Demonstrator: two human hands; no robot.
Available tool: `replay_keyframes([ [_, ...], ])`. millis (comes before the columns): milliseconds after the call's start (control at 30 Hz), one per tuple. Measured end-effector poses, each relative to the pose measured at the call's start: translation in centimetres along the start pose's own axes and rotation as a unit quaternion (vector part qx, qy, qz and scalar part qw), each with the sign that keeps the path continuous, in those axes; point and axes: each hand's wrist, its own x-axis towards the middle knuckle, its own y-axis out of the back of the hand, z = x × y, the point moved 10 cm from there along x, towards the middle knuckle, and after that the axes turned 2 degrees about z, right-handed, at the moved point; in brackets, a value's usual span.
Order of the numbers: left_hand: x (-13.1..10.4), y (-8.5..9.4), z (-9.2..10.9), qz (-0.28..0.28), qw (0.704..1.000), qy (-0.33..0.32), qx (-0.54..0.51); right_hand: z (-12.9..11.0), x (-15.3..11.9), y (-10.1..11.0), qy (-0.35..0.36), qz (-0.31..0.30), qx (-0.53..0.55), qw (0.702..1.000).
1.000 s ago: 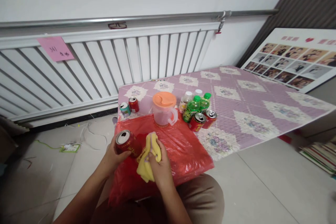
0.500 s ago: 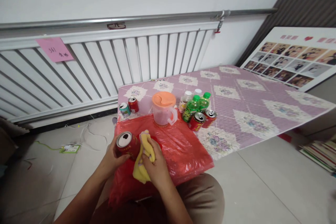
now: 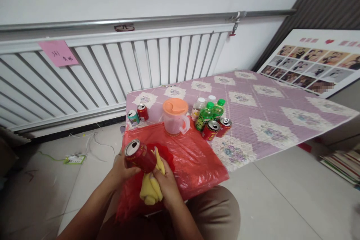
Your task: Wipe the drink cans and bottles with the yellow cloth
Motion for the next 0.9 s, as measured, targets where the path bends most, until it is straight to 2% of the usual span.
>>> replay_keyframes([
  [133, 0.2, 1.0, -0.3, 0.053, 0.999, -0.007, 0.006, -0.4, 0.5, 0.6, 0.020, 0.006, -0.068, 0.997],
  [233, 0.3, 1.5, -0.1, 0.058, 0.998, -0.028, -0.002, -1.1, 0.9, 2.5, 0.039, 0.058, -0.103, 0.992],
  [300, 0.3, 1.7, -0.2, 0.059, 0.998, -0.024, 0.003, -2.3, 0.7, 3.8, 0.068, 0.103, -0.120, 0.985],
  [367, 0.3, 1.8, -0.5, 0.067, 0.997, -0.011, 0.026, -4.2, 0.1, 4.1, 0.119, 0.126, -0.157, 0.972],
  [433, 0.3, 1.7, -0.6, 0.078, 0.996, -0.002, 0.052, -6.6, -0.9, 2.9, 0.198, 0.110, -0.228, 0.947],
  [500, 0.3, 1.3, -0.6, 0.078, 0.995, -0.001, 0.063, -8.3, -2.0, 0.6, 0.283, 0.065, -0.312, 0.905],
  [567, 0.2, 0.8, -0.4, 0.071, 0.996, -0.006, 0.053, -8.8, -2.7, -1.5, 0.336, 0.020, -0.369, 0.866],
  [600, 0.2, 0.6, -0.3, 0.065, 0.997, -0.008, 0.046, -8.7, -2.7, -2.1, 0.345, 0.008, -0.381, 0.858],
  [667, 0.1, 0.4, 0.0, 0.053, 0.998, -0.011, 0.035, -8.2, -2.2, -2.2, 0.329, 0.000, -0.374, 0.867],
  [733, 0.0, 0.5, 0.4, 0.038, 0.999, -0.017, 0.030, -7.3, -1.2, -1.5, 0.276, -0.002, -0.335, 0.901],
  [833, -0.1, 0.7, 0.8, 0.017, 0.999, -0.025, 0.020, -5.1, 0.1, 0.1, 0.154, -0.003, -0.221, 0.963],
  [900, -0.2, 0.9, 0.8, 0.012, 0.999, -0.032, 0.006, -3.3, 0.5, 0.9, 0.069, -0.005, -0.119, 0.990],
])
